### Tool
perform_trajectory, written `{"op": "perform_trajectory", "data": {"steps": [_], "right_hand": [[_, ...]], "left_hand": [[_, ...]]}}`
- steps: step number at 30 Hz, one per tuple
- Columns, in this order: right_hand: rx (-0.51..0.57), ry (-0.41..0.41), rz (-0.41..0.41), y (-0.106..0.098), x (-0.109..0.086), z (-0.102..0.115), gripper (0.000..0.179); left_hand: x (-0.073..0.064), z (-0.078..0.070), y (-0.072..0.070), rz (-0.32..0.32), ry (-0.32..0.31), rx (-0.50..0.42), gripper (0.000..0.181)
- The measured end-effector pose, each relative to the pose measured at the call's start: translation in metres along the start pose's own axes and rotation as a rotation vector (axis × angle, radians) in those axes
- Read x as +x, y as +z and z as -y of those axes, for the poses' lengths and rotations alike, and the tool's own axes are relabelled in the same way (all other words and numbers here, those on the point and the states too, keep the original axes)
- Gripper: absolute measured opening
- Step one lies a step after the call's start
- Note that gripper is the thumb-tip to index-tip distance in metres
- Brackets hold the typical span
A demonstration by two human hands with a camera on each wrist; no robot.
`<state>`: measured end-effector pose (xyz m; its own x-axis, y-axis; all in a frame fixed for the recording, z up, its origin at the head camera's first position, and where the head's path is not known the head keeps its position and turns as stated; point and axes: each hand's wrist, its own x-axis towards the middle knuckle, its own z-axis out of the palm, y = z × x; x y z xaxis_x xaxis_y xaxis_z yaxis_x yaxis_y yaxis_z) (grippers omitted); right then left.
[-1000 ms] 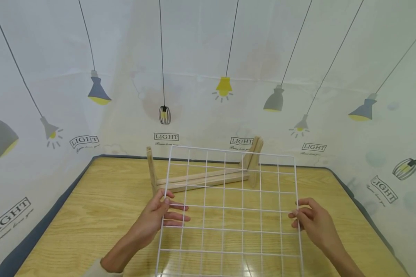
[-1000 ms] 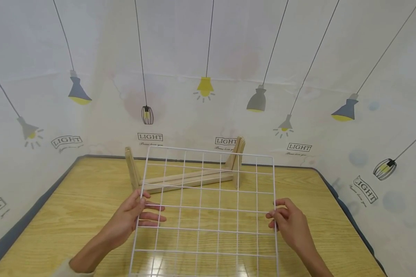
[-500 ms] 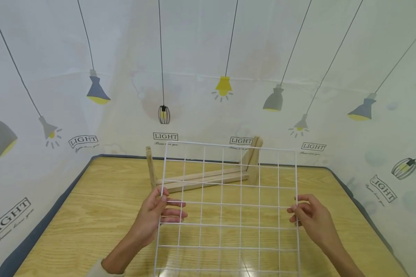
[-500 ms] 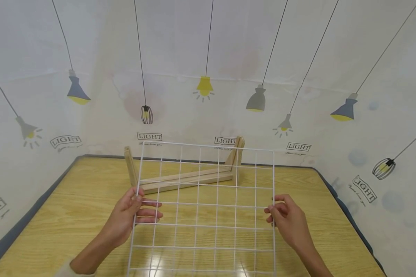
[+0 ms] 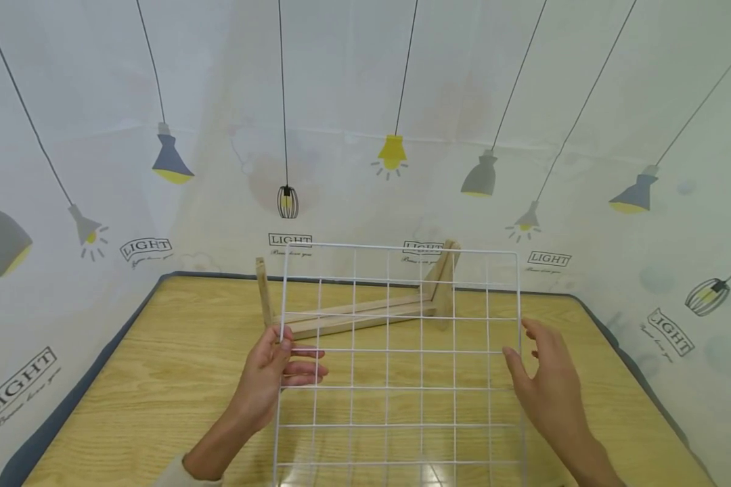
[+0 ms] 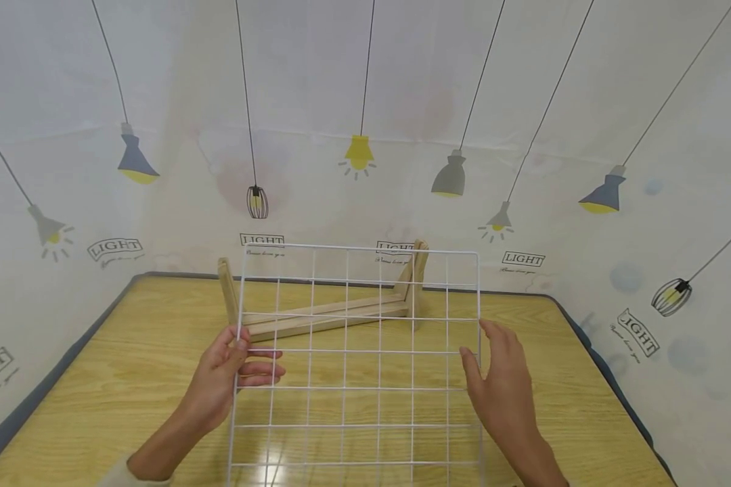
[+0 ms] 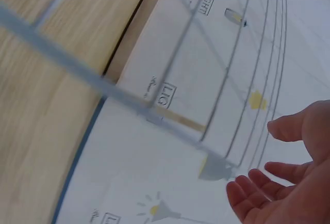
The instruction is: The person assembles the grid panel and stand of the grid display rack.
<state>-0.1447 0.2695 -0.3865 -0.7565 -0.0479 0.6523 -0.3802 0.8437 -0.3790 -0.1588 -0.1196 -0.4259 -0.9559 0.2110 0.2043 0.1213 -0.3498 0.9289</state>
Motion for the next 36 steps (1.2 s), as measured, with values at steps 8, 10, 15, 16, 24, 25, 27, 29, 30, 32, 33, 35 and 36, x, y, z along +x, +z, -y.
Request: {"op": "perform_trajectory", "data": {"steps": [8,10,15,16,24,25,27,29,30,32,33,35,36], "right_hand": [[0.025,-0.274,0.076,0.022,0.000,0.036,0.063],[0.018,-0.295,0.129,0.028,-0.001,0.045,0.064],[-0.030,-0.303,0.164,0.040,-0.003,0.060,0.069],[-0.039,-0.302,0.165,0.042,-0.003,0.063,0.069],[-0.066,-0.279,0.204,0.055,-0.002,0.075,0.066],[-0.068,-0.275,0.202,0.056,-0.002,0.077,0.067],[-0.071,-0.266,0.199,0.057,-0.002,0.079,0.068],[-0.070,-0.255,0.198,0.057,-0.001,0.081,0.069],[-0.073,-0.248,0.196,0.058,-0.001,0.083,0.069],[-0.073,-0.232,0.194,0.059,-0.001,0.085,0.068],[-0.078,-0.227,0.192,0.060,-0.001,0.086,0.068],[-0.093,-0.224,0.183,0.061,-0.001,0.088,0.068],[-0.102,-0.225,0.175,0.062,-0.001,0.089,0.068]], "left_hand": [[0.002,0.003,0.006,-0.024,0.011,-0.009,0.014],[0.002,0.003,0.007,-0.028,0.018,-0.005,0.014],[0.003,0.004,0.010,-0.021,0.044,-0.004,0.014],[0.003,0.004,0.010,-0.022,0.047,-0.006,0.014],[0.002,0.003,0.012,-0.040,0.041,-0.009,0.014],[0.002,0.002,0.012,-0.043,0.042,-0.008,0.014],[0.002,0.002,0.013,-0.049,0.047,-0.006,0.013],[0.002,0.001,0.013,-0.055,0.054,-0.003,0.013],[0.002,0.001,0.013,-0.057,0.057,-0.003,0.013],[0.002,0.001,0.014,-0.063,0.061,-0.002,0.013],[0.002,0.001,0.014,-0.065,0.062,-0.002,0.014],[0.002,0.001,0.014,-0.073,0.061,0.001,0.015],[0.002,0.001,0.014,-0.077,0.062,0.001,0.017]]}}
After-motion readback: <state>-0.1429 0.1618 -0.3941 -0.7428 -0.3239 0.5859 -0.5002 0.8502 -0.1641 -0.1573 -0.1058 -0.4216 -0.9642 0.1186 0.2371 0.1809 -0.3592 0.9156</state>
